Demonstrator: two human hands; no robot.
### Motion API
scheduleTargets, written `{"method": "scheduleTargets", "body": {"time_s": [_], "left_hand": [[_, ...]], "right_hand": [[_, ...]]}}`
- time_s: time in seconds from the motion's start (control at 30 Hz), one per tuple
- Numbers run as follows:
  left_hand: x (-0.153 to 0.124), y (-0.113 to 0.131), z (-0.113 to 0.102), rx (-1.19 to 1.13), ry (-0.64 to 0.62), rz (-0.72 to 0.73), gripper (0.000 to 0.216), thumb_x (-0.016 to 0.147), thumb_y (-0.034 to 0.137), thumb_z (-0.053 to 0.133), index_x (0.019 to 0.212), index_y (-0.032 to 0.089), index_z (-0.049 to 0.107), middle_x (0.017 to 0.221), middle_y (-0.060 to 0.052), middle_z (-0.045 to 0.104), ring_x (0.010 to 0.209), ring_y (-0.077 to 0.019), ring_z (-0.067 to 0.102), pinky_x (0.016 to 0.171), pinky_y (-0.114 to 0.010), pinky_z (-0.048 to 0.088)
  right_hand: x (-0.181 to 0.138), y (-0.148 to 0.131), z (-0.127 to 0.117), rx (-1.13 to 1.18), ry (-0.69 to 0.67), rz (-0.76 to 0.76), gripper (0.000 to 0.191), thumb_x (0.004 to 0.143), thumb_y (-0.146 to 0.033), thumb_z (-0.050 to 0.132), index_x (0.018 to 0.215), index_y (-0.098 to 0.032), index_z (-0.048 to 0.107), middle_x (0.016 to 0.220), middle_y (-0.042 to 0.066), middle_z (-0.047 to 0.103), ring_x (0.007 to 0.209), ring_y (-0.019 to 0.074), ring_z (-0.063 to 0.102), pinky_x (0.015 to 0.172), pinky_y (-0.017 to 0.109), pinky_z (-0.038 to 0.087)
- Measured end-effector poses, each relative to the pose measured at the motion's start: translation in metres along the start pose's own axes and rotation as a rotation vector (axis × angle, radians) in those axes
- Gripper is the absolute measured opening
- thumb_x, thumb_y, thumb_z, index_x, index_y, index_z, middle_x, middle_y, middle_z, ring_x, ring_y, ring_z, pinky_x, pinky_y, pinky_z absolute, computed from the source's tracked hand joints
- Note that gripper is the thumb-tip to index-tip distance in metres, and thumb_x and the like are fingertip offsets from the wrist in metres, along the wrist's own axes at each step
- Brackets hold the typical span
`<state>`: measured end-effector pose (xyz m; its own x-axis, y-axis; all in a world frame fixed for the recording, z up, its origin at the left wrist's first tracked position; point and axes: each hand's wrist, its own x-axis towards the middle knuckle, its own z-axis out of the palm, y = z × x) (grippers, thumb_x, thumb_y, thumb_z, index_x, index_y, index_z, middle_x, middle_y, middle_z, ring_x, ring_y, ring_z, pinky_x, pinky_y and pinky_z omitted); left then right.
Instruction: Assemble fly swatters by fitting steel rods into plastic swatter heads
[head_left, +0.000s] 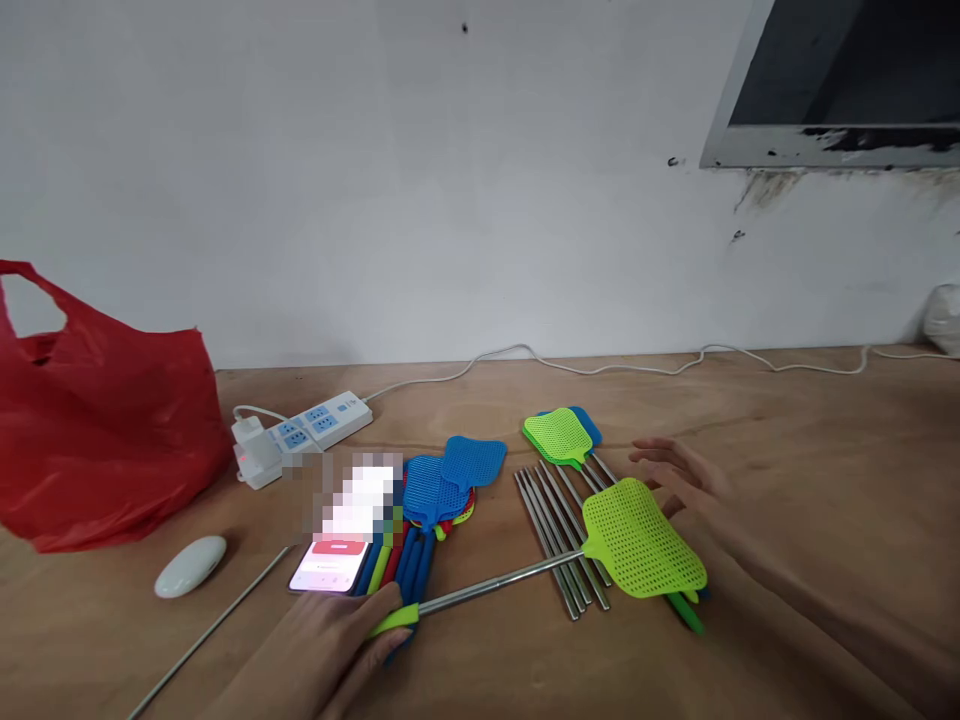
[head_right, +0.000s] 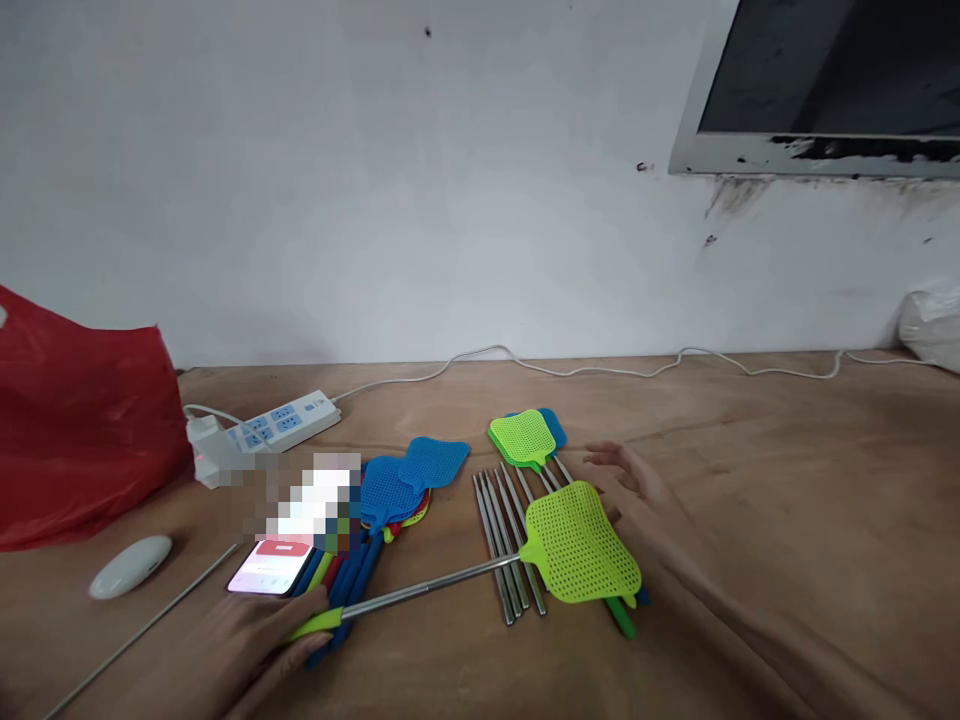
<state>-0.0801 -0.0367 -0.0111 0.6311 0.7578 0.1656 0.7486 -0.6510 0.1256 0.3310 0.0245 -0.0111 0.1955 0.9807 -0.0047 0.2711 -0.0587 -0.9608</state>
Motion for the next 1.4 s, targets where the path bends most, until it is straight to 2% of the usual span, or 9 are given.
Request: {"method": "scheduleTargets", "body": {"time_s": [0.17, 0.27, 0.47, 0.6, 0.73, 0.9, 1.1, 1.27, 1.4], "left_hand": [[0.006, 0.006, -0.004, 0.015, 0.021, 0.016, 0.04, 0.106, 0.042, 0.025, 0.101, 0.028, 0.063, 0.079, 0.002, 0.074, 0.062, -0.0168, 0.067, 0.057, -0.023, 0.046], [0.011, 0.012, -0.006, 0.032, -0.002, 0.029, 0.045, 0.107, 0.042, 0.021, 0.095, 0.027, 0.062, 0.076, 0.002, 0.072, 0.06, -0.0164, 0.066, 0.056, -0.023, 0.044], [0.015, 0.019, -0.005, 0.053, -0.098, 0.006, 0.041, 0.107, 0.039, 0.022, 0.092, 0.026, 0.058, 0.073, 0.001, 0.07, 0.058, -0.0177, 0.065, 0.053, -0.023, 0.04], [0.022, 0.03, 0.002, 0.073, -0.107, 0.063, 0.045, 0.107, 0.035, 0.015, 0.097, 0.026, 0.058, 0.068, -0.001, 0.069, 0.052, -0.0207, 0.063, 0.048, -0.027, 0.034], [0.034, 0.039, 0.012, 0.045, -0.083, 0.11, 0.055, 0.107, 0.035, 0.003, 0.098, 0.023, 0.056, 0.067, -0.004, 0.07, 0.051, -0.0237, 0.063, 0.047, -0.031, 0.034], [0.035, 0.041, 0.018, 0.024, -0.126, 0.054, 0.051, 0.107, 0.037, 0.01, 0.105, 0.022, 0.059, 0.076, -0.006, 0.073, 0.058, -0.0238, 0.066, 0.051, -0.03, 0.04], [0.031, 0.042, 0.018, -0.115, -0.058, -0.028, 0.046, 0.107, 0.044, 0.02, 0.1, 0.025, 0.062, 0.078, -0.003, 0.073, 0.067, -0.0198, 0.068, 0.063, -0.025, 0.047], [0.034, 0.038, 0.002, -0.19, 0.007, -0.109, 0.046, 0.106, 0.046, 0.024, 0.091, 0.028, 0.063, 0.078, 0.0, 0.073, 0.07, -0.0188, 0.068, 0.064, -0.024, 0.049], [0.036, 0.039, 0.005, -0.238, 0.054, -0.169, 0.04, 0.105, 0.046, 0.027, 0.102, 0.031, 0.064, 0.085, 0.001, 0.074, 0.078, -0.0199, 0.07, 0.069, -0.025, 0.052]], "right_hand": [[-0.016, -0.011, 0.001, 0.207, -0.054, 0.319, 0.04, 0.068, -0.054, 0.075, 0.092, -0.022, 0.07, 0.09, 0.007, 0.076, 0.083, 0.0274, 0.073, 0.062, 0.032, 0.058], [-0.024, -0.02, 0.01, 0.289, -0.136, 0.389, 0.04, 0.062, -0.052, 0.081, 0.083, -0.02, 0.069, 0.079, 0.008, 0.076, 0.071, 0.0276, 0.073, 0.059, 0.034, 0.06], [-0.022, -0.01, 0.017, 0.313, -0.133, 0.312, 0.046, 0.054, -0.052, 0.086, 0.078, -0.021, 0.063, 0.062, 0.003, 0.07, 0.051, 0.0214, 0.067, 0.045, 0.03, 0.056], [-0.035, -0.008, 0.033, 0.355, -0.22, 0.269, 0.043, 0.064, -0.057, 0.08, 0.085, -0.022, 0.064, 0.07, 0.004, 0.073, 0.053, 0.0218, 0.068, 0.047, 0.032, 0.056], [-0.048, -0.009, 0.05, 0.359, -0.215, 0.293, 0.038, 0.069, -0.056, 0.077, 0.084, -0.024, 0.063, 0.075, 0.004, 0.074, 0.063, 0.0247, 0.071, 0.053, 0.034, 0.057], [-0.048, -0.003, 0.05, 0.37, -0.204, 0.319, 0.035, 0.072, -0.053, 0.076, 0.082, -0.023, 0.063, 0.075, 0.004, 0.075, 0.063, 0.0232, 0.071, 0.056, 0.032, 0.057], [-0.053, -0.007, 0.038, 0.448, -0.238, 0.373, 0.03, 0.073, -0.044, 0.076, 0.092, -0.023, 0.068, 0.089, 0.006, 0.076, 0.079, 0.025, 0.073, 0.07, 0.035, 0.059], [-0.048, -0.007, 0.031, 0.609, -0.303, 0.345, 0.034, 0.087, -0.051, 0.053, 0.103, -0.025, 0.067, 0.081, 0.005, 0.072, 0.059, 0.0194, 0.066, 0.043, 0.026, 0.049], [-0.051, -0.009, 0.043, 0.722, -0.418, 0.262, 0.029, 0.086, -0.045, 0.052, 0.095, -0.023, 0.069, 0.096, 0.008, 0.07, 0.065, 0.0175, 0.067, 0.05, 0.025, 0.052]]}}
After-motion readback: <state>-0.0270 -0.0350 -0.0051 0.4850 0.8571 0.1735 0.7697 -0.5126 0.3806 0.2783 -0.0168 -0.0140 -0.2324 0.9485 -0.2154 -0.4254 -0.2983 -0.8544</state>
